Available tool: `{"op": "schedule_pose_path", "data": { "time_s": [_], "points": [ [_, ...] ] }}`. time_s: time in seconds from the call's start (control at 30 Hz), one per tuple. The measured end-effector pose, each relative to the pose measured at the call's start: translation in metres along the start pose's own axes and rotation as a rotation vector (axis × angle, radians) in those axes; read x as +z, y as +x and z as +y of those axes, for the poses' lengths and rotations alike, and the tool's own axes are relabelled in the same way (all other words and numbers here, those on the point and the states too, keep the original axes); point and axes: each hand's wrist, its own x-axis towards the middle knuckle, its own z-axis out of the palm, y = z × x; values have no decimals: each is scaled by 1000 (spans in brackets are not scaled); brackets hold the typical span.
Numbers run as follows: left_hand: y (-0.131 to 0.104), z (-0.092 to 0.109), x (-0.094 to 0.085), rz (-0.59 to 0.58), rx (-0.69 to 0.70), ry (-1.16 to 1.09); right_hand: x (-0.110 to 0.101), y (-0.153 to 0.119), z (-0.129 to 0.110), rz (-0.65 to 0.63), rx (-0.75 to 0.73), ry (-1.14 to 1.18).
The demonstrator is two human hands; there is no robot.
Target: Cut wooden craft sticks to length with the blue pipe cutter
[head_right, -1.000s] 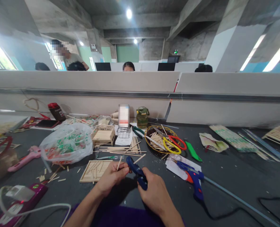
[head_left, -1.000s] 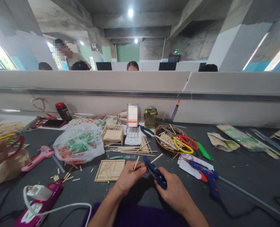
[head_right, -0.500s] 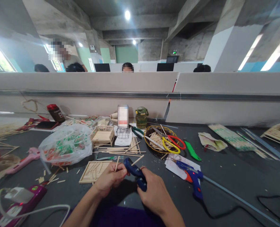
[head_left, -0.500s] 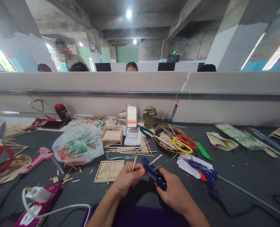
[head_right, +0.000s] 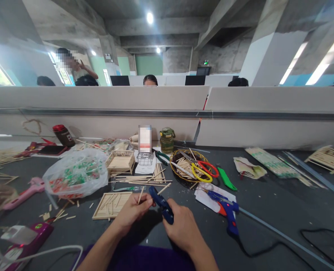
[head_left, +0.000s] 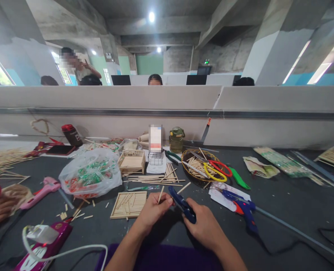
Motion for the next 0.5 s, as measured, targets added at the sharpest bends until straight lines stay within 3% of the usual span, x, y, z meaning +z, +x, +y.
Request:
{"op": "schedule_pose_path", "data": {
  "time_s": [0.27,0.5],
  "points": [
    [5,-8,0,51,91,81,3,4,2,-20,6,-25],
    [8,-17,2,191,265,238,3,4,0,14,59,39]
  ]
}}
